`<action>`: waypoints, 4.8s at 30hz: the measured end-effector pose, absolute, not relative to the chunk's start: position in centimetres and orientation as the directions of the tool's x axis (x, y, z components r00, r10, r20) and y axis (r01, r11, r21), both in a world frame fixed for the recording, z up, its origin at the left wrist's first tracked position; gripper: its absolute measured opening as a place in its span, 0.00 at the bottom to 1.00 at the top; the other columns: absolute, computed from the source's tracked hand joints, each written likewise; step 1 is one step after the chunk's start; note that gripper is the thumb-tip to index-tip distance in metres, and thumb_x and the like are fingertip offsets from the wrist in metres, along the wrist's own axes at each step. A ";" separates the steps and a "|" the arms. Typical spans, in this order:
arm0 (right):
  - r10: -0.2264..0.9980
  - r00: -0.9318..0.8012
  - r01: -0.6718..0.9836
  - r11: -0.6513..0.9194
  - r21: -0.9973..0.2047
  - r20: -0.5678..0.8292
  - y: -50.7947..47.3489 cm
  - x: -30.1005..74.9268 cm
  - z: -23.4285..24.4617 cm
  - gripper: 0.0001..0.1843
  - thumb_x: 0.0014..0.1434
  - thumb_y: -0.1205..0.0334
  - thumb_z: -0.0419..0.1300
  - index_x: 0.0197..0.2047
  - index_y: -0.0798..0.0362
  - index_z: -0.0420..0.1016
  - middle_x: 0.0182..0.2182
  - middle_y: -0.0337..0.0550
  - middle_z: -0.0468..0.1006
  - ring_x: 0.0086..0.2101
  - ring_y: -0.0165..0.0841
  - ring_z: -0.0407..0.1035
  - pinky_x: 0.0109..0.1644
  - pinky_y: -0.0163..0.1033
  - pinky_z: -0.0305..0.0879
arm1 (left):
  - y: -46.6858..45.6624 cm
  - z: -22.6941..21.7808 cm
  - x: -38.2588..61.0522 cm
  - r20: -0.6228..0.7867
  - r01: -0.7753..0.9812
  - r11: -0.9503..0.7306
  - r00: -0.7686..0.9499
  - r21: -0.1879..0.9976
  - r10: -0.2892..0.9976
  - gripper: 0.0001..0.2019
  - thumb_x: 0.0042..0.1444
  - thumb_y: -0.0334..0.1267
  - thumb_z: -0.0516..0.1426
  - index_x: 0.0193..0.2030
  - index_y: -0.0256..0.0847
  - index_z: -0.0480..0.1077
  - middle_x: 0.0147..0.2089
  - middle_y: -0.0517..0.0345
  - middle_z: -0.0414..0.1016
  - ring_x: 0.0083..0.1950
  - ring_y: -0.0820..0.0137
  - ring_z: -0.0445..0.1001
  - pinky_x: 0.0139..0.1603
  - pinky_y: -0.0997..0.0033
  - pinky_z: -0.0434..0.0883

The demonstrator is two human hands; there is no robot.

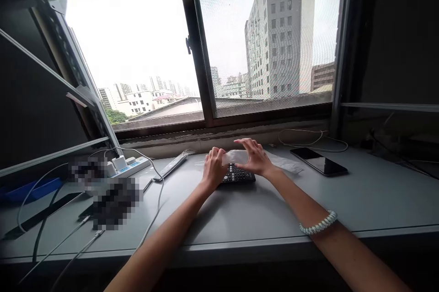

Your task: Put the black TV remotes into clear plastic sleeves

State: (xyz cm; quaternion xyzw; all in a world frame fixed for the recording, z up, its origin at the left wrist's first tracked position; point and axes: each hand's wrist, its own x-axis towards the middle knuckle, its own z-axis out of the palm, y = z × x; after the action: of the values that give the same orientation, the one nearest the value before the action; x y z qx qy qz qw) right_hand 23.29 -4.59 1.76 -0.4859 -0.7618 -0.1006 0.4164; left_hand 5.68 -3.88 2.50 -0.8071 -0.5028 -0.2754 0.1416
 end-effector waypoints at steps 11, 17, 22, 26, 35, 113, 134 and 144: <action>0.673 -0.173 0.807 0.515 -0.287 0.719 -4.9 23.5 2.3 0.32 0.55 0.79 0.44 0.51 0.39 0.74 0.53 0.33 0.71 0.49 0.33 0.68 0.43 0.35 0.67 | -2.4 3.0 3.9 0.593 0.925 -0.380 0.317 -0.020 0.740 0.21 0.57 0.22 0.43 0.52 0.43 0.63 0.47 0.50 0.66 0.50 0.62 0.64 0.52 0.63 0.59; 0.670 0.008 0.917 0.291 -0.272 0.743 -4.7 24.9 2.4 0.36 0.51 0.81 0.45 0.55 0.38 0.70 0.53 0.34 0.70 0.45 0.32 0.69 0.34 0.32 0.66 | -2.0 3.2 2.7 0.620 0.957 -0.272 0.157 0.096 0.769 0.15 0.60 0.32 0.46 0.52 0.44 0.64 0.48 0.51 0.67 0.51 0.61 0.64 0.52 0.62 0.59; 0.545 0.399 0.883 -0.011 -0.470 0.737 -4.3 26.7 2.6 0.27 0.57 0.72 0.45 0.56 0.46 0.70 0.49 0.46 0.70 0.46 0.39 0.65 0.37 0.37 0.64 | -1.8 2.5 2.7 0.568 0.940 -0.293 0.145 0.177 0.810 0.16 0.57 0.37 0.50 0.53 0.43 0.63 0.49 0.52 0.67 0.53 0.61 0.64 0.53 0.62 0.60; 0.557 0.487 0.856 -0.154 -0.493 0.673 -3.8 27.4 2.1 0.27 0.58 0.57 0.50 0.61 0.52 0.63 0.51 0.54 0.65 0.49 0.45 0.60 0.42 0.44 0.62 | -2.5 2.5 3.5 0.535 0.868 -0.486 0.362 0.106 0.763 0.17 0.58 0.45 0.50 0.53 0.46 0.63 0.51 0.55 0.66 0.54 0.63 0.63 0.56 0.63 0.59; 0.791 0.450 0.893 -0.382 -0.240 0.415 -3.2 27.9 0.3 0.26 0.54 0.59 0.56 0.56 0.57 0.67 0.50 0.60 0.66 0.52 0.48 0.58 0.49 0.49 0.55 | -4.0 2.0 4.6 0.379 0.756 -0.650 0.579 0.082 0.722 0.25 0.59 0.55 0.46 0.59 0.48 0.60 0.57 0.56 0.64 0.59 0.63 0.60 0.60 0.61 0.57; 0.842 0.220 0.941 -0.049 -0.335 0.493 -3.6 26.4 -0.1 0.15 0.54 0.60 0.51 0.36 0.48 0.79 0.42 0.50 0.76 0.44 0.44 0.69 0.40 0.41 0.63 | 1.0 0.6 -4.4 0.313 0.863 0.436 -0.501 0.256 0.807 0.29 0.55 0.41 0.48 0.61 0.27 0.55 0.63 0.28 0.54 0.65 0.41 0.48 0.59 0.44 0.50; 0.832 0.277 0.813 0.064 -0.579 0.481 -2.8 25.8 -0.4 0.09 0.51 0.61 0.57 0.31 0.49 0.80 0.35 0.45 0.80 0.36 0.41 0.73 0.31 0.39 0.63 | 0.4 2.0 -4.2 0.367 0.927 0.223 -0.329 0.302 0.870 0.20 0.48 0.35 0.56 0.49 0.37 0.61 0.52 0.41 0.65 0.54 0.54 0.66 0.52 0.59 0.63; 0.722 0.260 0.726 0.291 -0.622 0.641 -1.9 25.3 -0.1 0.13 0.54 0.59 0.53 0.40 0.51 0.75 0.31 0.42 0.79 0.33 0.35 0.73 0.37 0.38 0.65 | -1.7 2.1 1.6 0.508 0.943 -0.305 0.197 0.138 0.838 0.16 0.44 0.34 0.55 0.42 0.43 0.57 0.45 0.55 0.66 0.41 0.64 0.73 0.39 0.69 0.67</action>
State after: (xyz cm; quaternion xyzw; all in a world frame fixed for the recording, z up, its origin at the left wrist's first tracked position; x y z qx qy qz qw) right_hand 25.26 -1.90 -0.10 -0.5953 -0.6084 -0.0021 0.5249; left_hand 1.62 -1.72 2.12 -0.7667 -0.5807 -0.2538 0.1025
